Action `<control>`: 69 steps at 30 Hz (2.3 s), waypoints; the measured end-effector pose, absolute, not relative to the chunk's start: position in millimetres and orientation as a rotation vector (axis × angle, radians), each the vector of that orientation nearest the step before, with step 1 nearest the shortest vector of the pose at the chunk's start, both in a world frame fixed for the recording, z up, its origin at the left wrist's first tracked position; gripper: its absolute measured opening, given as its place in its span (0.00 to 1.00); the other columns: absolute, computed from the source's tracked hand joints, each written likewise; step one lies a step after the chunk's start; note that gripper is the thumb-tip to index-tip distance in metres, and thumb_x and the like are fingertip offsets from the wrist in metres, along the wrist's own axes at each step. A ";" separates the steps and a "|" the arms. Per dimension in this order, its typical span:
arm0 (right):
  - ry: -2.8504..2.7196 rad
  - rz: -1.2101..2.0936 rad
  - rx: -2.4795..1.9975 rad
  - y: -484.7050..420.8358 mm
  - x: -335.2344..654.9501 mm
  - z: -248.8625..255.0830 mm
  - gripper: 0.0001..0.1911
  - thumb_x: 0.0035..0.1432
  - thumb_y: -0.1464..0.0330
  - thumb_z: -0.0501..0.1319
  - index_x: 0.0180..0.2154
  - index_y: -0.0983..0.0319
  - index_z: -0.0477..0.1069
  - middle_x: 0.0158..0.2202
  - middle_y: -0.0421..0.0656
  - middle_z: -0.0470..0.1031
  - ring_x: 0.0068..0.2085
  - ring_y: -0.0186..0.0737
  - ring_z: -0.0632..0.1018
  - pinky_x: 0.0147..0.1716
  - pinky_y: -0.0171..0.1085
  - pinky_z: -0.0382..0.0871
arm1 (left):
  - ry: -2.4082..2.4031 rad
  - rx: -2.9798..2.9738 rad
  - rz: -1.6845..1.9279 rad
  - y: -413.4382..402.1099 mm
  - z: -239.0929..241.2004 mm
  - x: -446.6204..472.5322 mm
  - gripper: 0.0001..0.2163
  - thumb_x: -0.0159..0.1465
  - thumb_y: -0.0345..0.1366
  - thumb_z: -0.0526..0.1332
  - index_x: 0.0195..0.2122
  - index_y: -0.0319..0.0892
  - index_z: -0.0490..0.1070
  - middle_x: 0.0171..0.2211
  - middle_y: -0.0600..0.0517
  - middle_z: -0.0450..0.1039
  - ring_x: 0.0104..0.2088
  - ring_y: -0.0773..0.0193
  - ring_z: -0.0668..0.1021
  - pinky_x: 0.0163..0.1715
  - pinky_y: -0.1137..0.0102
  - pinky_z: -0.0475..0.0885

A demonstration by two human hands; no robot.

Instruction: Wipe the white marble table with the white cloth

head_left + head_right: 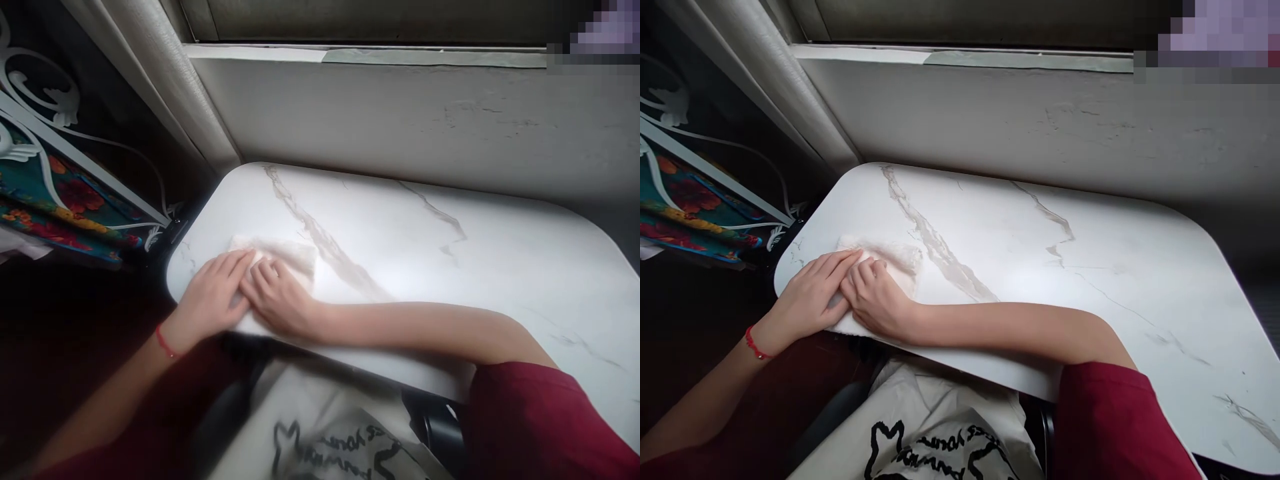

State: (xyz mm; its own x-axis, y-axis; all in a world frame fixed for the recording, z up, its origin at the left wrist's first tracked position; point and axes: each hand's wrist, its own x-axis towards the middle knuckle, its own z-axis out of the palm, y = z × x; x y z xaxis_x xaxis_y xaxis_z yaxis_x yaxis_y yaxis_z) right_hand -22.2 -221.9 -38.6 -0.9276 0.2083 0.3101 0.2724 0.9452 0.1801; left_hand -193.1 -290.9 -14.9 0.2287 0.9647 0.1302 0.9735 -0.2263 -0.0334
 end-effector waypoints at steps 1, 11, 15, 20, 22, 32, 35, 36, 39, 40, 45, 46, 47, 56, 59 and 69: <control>-2.806 -0.298 -0.330 -222.8 -29.4 -39.5 0.24 0.70 0.64 0.52 0.56 0.74 0.71 0.55 0.64 0.76 0.49 0.62 0.77 0.47 0.54 0.72 | -1.910 -2.354 -0.133 -296.1 -16.5 -200.5 0.27 0.67 0.37 0.50 0.68 0.41 0.63 0.63 0.40 0.71 0.62 0.47 0.74 0.60 0.54 0.72; -2.785 0.010 -0.369 -172.6 -103.5 -47.3 0.25 0.73 0.63 0.46 0.59 0.73 0.67 0.64 0.65 0.67 0.61 0.63 0.69 0.57 0.61 0.65 | -2.064 -2.231 -0.334 -251.9 -34.9 -262.5 0.26 0.69 0.35 0.44 0.68 0.34 0.59 0.66 0.36 0.66 0.68 0.48 0.68 0.69 0.51 0.62; -2.830 0.054 -0.451 -130.5 -108.0 -44.2 0.26 0.73 0.64 0.45 0.62 0.72 0.66 0.65 0.62 0.66 0.62 0.59 0.68 0.63 0.58 0.61 | -2.056 -2.250 -0.343 -201.9 -38.4 -271.1 0.26 0.69 0.36 0.44 0.67 0.35 0.59 0.66 0.36 0.65 0.68 0.49 0.67 0.70 0.50 0.60; -2.800 0.024 -0.545 -73.7 -103.4 -50.2 0.26 0.73 0.65 0.44 0.64 0.71 0.64 0.68 0.60 0.64 0.66 0.56 0.67 0.68 0.56 0.58 | -2.044 -2.248 -0.352 -138.0 -42.6 -265.7 0.26 0.68 0.36 0.45 0.64 0.30 0.61 0.65 0.34 0.65 0.67 0.46 0.67 0.69 0.53 0.61; -2.783 0.007 -0.576 -51.4 -99.6 -54.6 0.27 0.73 0.64 0.44 0.65 0.70 0.64 0.69 0.58 0.63 0.68 0.54 0.65 0.69 0.55 0.57 | -2.044 -2.228 -0.377 -113.4 -45.4 -260.4 0.26 0.67 0.36 0.46 0.64 0.31 0.62 0.65 0.34 0.65 0.67 0.46 0.67 0.68 0.53 0.61; -2.723 -0.072 -0.825 9.8 -77.9 -59.0 0.28 0.73 0.67 0.39 0.67 0.65 0.61 0.70 0.52 0.62 0.69 0.47 0.66 0.70 0.52 0.56 | -2.034 -2.255 -0.460 -31.8 -52.3 -237.7 0.26 0.69 0.39 0.44 0.65 0.36 0.63 0.67 0.39 0.63 0.68 0.46 0.63 0.68 0.53 0.57; -2.740 -0.106 -0.838 6.1 -76.6 -54.7 0.29 0.73 0.68 0.38 0.67 0.65 0.61 0.70 0.53 0.62 0.69 0.48 0.66 0.69 0.54 0.57 | -2.031 -2.250 -0.454 -33.7 -49.3 -235.5 0.26 0.69 0.39 0.43 0.65 0.37 0.63 0.66 0.42 0.64 0.66 0.47 0.65 0.67 0.53 0.59; -2.744 -0.109 -0.849 3.9 -76.1 -53.4 0.29 0.72 0.69 0.38 0.67 0.65 0.61 0.70 0.53 0.62 0.69 0.48 0.66 0.69 0.53 0.57 | -2.031 -2.246 -0.447 -35.8 -47.8 -234.5 0.26 0.69 0.39 0.44 0.65 0.37 0.64 0.66 0.41 0.64 0.66 0.47 0.66 0.67 0.53 0.59; -2.745 -0.084 -0.864 -6.0 -71.9 -50.9 0.28 0.72 0.68 0.41 0.67 0.66 0.62 0.70 0.53 0.62 0.69 0.47 0.65 0.70 0.49 0.55 | -2.013 -2.251 -0.413 -46.5 -43.5 -229.4 0.26 0.67 0.37 0.45 0.63 0.34 0.65 0.64 0.36 0.65 0.65 0.45 0.67 0.67 0.53 0.60; -2.741 -0.072 -0.856 -11.1 -69.0 -51.0 0.27 0.72 0.67 0.42 0.67 0.67 0.62 0.70 0.53 0.62 0.69 0.48 0.65 0.70 0.49 0.55 | -1.996 -2.263 -0.400 -52.4 -42.5 -226.8 0.26 0.67 0.37 0.45 0.64 0.34 0.65 0.64 0.36 0.66 0.65 0.44 0.67 0.67 0.52 0.61; -2.708 -0.047 -0.735 -60.6 -43.8 -56.5 0.27 0.73 0.64 0.44 0.64 0.69 0.66 0.68 0.55 0.65 0.67 0.54 0.67 0.70 0.52 0.56 | -1.911 -2.288 -0.396 -110.4 -41.3 -206.5 0.25 0.69 0.37 0.46 0.64 0.36 0.64 0.63 0.36 0.67 0.63 0.44 0.69 0.64 0.52 0.64; -2.700 -0.041 -0.711 -75.8 -38.0 -57.9 0.27 0.73 0.64 0.44 0.64 0.70 0.66 0.67 0.56 0.66 0.67 0.55 0.67 0.69 0.53 0.56 | -1.898 -2.290 -0.385 -127.1 -41.2 -201.7 0.25 0.69 0.37 0.46 0.64 0.35 0.64 0.62 0.35 0.67 0.63 0.43 0.70 0.64 0.52 0.65; -2.689 -0.033 -0.693 -92.2 -32.7 -59.0 0.27 0.73 0.63 0.45 0.63 0.71 0.66 0.67 0.56 0.66 0.66 0.56 0.68 0.69 0.54 0.56 | -1.883 -2.298 -0.362 -144.6 -41.0 -197.0 0.25 0.69 0.37 0.46 0.64 0.34 0.64 0.62 0.34 0.67 0.62 0.43 0.70 0.63 0.51 0.65; -2.655 -0.029 -0.557 -219.3 -9.7 -62.1 0.28 0.74 0.65 0.46 0.62 0.82 0.65 0.65 0.68 0.66 0.66 0.65 0.69 0.67 0.62 0.61 | -1.606 -2.267 -0.178 -271.2 -35.1 -172.2 0.25 0.68 0.31 0.49 0.66 0.29 0.57 0.57 0.32 0.70 0.56 0.41 0.74 0.55 0.54 0.71; -2.674 -0.071 -0.513 -225.0 -8.8 -60.3 0.29 0.74 0.64 0.45 0.62 0.83 0.64 0.65 0.68 0.66 0.66 0.65 0.69 0.67 0.61 0.61 | -1.533 -2.227 -0.145 -276.6 -35.7 -174.0 0.24 0.66 0.30 0.51 0.64 0.27 0.59 0.54 0.30 0.72 0.51 0.40 0.76 0.49 0.53 0.73; -2.807 -0.087 -0.441 -103.6 10.8 -55.7 0.30 0.71 0.63 0.47 0.64 0.78 0.63 0.68 0.63 0.64 0.68 0.59 0.67 0.69 0.56 0.58 | -1.854 -2.143 -0.092 -166.3 -33.0 -144.9 0.19 0.63 0.34 0.52 0.51 0.30 0.70 0.49 0.30 0.73 0.49 0.37 0.75 0.46 0.50 0.72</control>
State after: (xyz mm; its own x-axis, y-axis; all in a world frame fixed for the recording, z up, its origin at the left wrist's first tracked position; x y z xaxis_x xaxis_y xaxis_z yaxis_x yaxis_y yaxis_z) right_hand 10.8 -103.6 -55.7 -0.9085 0.2908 0.3001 0.3089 0.9510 0.0137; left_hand -144.9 -166.3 -33.0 0.1627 0.9558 0.2451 0.9753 -0.1183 -0.1863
